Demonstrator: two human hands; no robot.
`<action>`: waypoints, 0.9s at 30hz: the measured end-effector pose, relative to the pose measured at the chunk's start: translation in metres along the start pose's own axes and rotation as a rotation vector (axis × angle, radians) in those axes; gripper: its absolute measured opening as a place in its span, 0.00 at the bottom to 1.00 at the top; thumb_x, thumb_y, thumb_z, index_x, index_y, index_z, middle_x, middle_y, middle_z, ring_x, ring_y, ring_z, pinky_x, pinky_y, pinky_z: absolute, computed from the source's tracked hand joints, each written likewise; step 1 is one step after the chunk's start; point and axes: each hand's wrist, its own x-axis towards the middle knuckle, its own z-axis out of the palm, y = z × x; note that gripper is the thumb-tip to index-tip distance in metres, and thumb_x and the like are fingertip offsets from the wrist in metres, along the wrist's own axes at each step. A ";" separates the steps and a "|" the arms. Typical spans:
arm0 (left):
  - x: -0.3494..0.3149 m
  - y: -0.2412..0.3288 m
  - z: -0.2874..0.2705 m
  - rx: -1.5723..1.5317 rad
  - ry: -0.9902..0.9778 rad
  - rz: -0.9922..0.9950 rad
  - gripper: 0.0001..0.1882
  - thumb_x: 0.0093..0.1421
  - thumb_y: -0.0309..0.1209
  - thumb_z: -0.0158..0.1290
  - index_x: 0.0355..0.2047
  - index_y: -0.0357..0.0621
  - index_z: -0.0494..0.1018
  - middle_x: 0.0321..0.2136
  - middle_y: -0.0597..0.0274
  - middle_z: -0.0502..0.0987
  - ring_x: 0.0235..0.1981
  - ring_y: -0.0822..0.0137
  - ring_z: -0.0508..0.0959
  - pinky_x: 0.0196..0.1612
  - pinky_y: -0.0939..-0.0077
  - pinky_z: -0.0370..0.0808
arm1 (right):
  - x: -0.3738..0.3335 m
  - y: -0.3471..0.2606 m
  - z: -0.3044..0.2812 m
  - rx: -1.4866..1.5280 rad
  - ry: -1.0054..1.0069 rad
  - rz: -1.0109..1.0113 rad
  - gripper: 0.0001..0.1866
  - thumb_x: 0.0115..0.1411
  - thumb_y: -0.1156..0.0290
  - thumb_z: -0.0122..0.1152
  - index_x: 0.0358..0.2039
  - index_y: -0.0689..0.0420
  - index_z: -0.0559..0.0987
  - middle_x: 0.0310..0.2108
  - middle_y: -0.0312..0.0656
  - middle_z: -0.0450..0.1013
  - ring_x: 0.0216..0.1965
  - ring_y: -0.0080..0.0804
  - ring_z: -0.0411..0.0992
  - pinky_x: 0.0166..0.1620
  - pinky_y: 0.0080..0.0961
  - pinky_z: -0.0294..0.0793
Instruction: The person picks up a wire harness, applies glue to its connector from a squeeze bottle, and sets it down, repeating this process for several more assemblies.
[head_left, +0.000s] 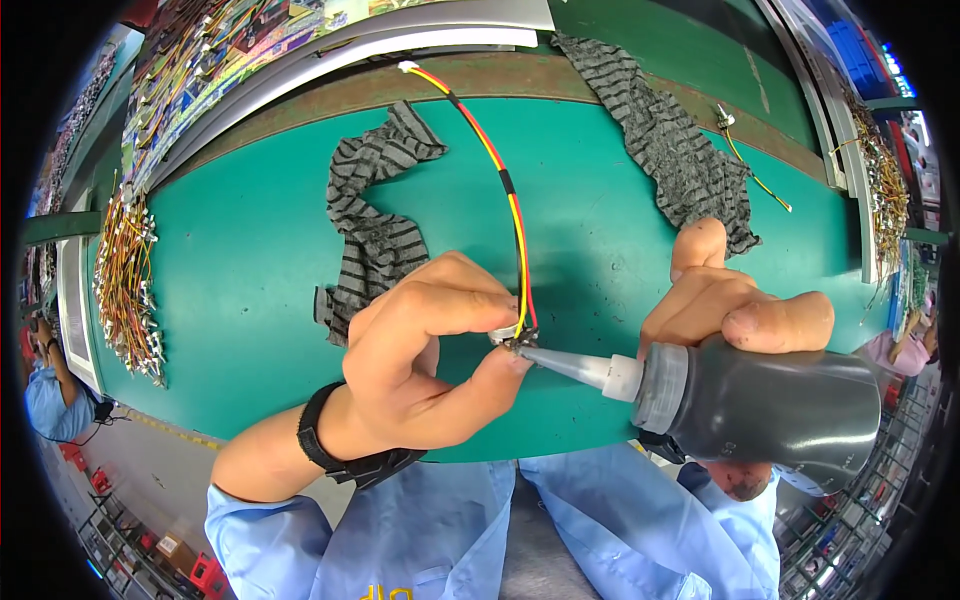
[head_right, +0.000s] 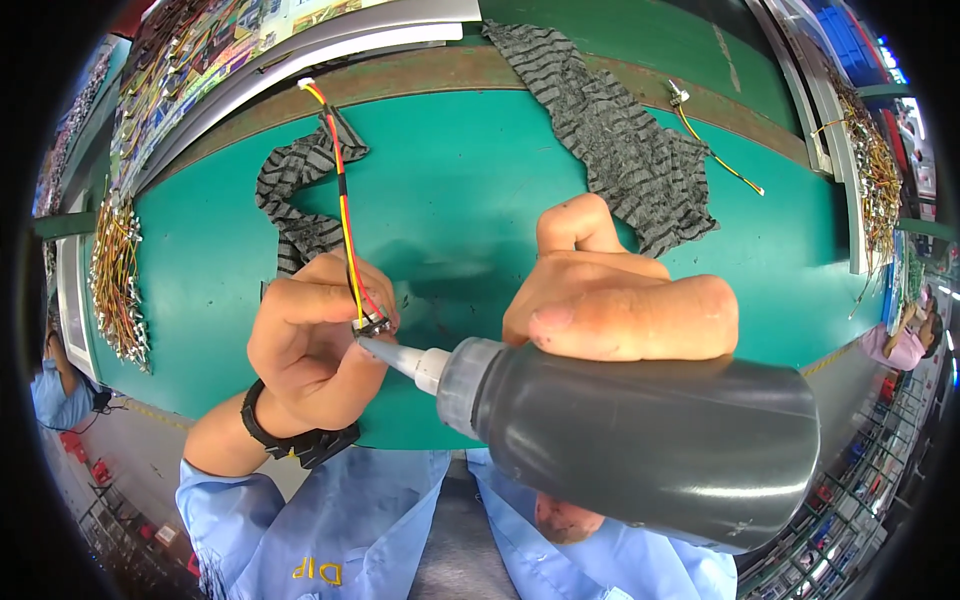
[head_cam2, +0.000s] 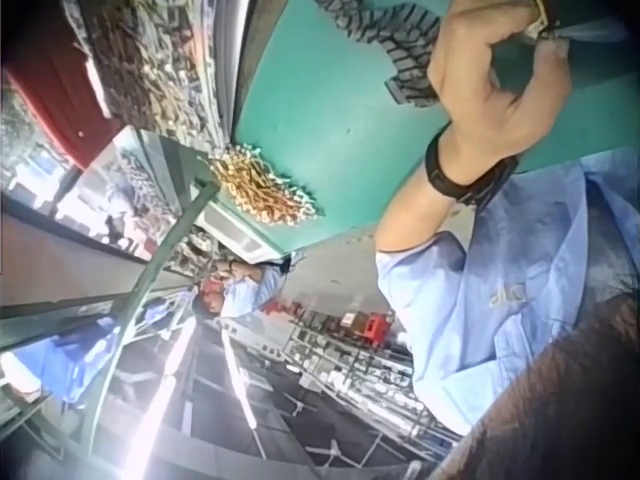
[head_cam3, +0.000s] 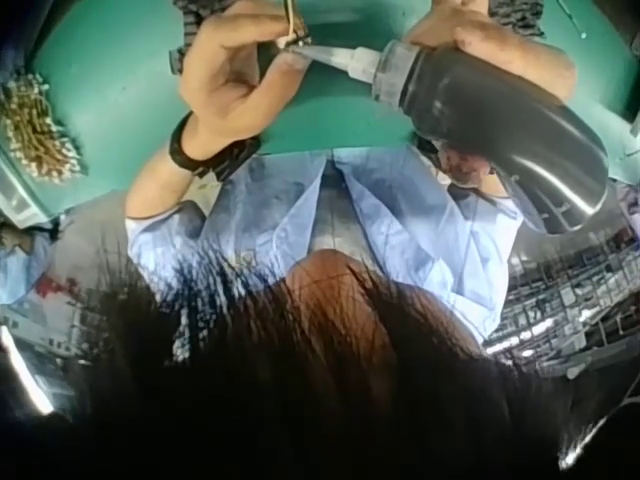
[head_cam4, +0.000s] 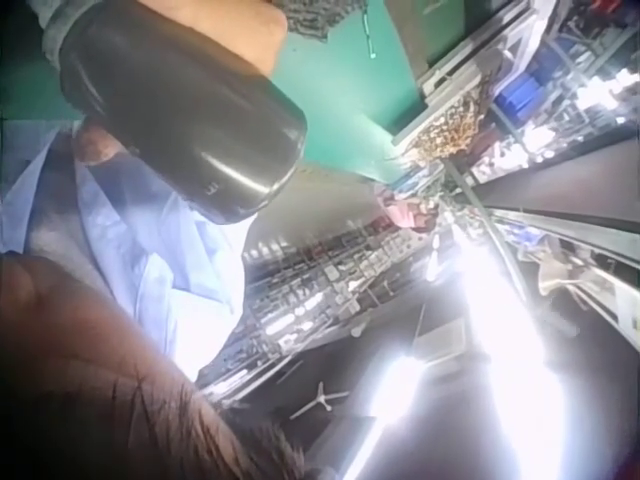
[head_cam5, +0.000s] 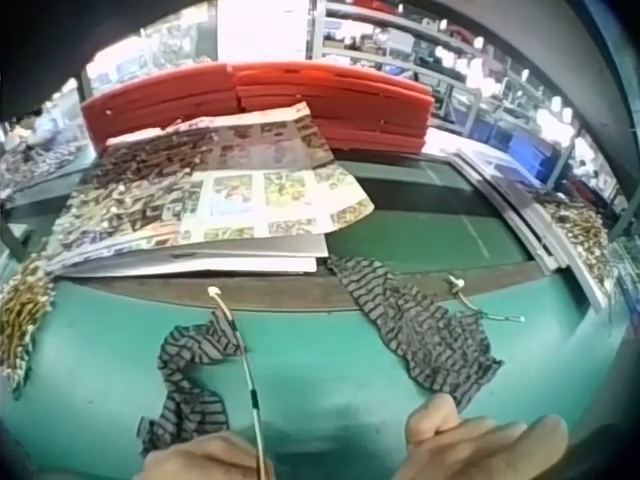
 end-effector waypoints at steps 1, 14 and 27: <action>0.000 0.000 0.000 -0.004 -0.001 0.001 0.14 0.48 0.14 0.58 0.37 0.29 0.71 0.30 0.49 0.77 0.28 0.63 0.76 0.29 0.75 0.72 | 0.000 -0.001 0.002 -0.004 0.010 0.008 0.42 0.50 0.37 0.64 0.52 0.55 0.61 0.20 0.39 0.72 0.18 0.30 0.70 0.38 0.34 0.50; 0.001 -0.001 -0.006 0.076 -0.128 0.029 0.14 0.56 0.20 0.54 0.42 0.34 0.65 0.29 0.53 0.71 0.27 0.65 0.72 0.29 0.73 0.69 | -0.003 0.001 -0.001 0.014 0.026 0.005 0.41 0.50 0.36 0.62 0.51 0.56 0.61 0.20 0.38 0.71 0.16 0.28 0.69 0.39 0.35 0.50; 0.002 0.000 -0.006 0.085 -0.132 0.017 0.13 0.56 0.19 0.52 0.41 0.34 0.65 0.30 0.51 0.72 0.26 0.64 0.72 0.28 0.72 0.70 | -0.001 -0.003 0.004 0.004 0.072 0.035 0.40 0.49 0.37 0.64 0.48 0.55 0.63 0.21 0.37 0.70 0.19 0.28 0.69 0.40 0.33 0.51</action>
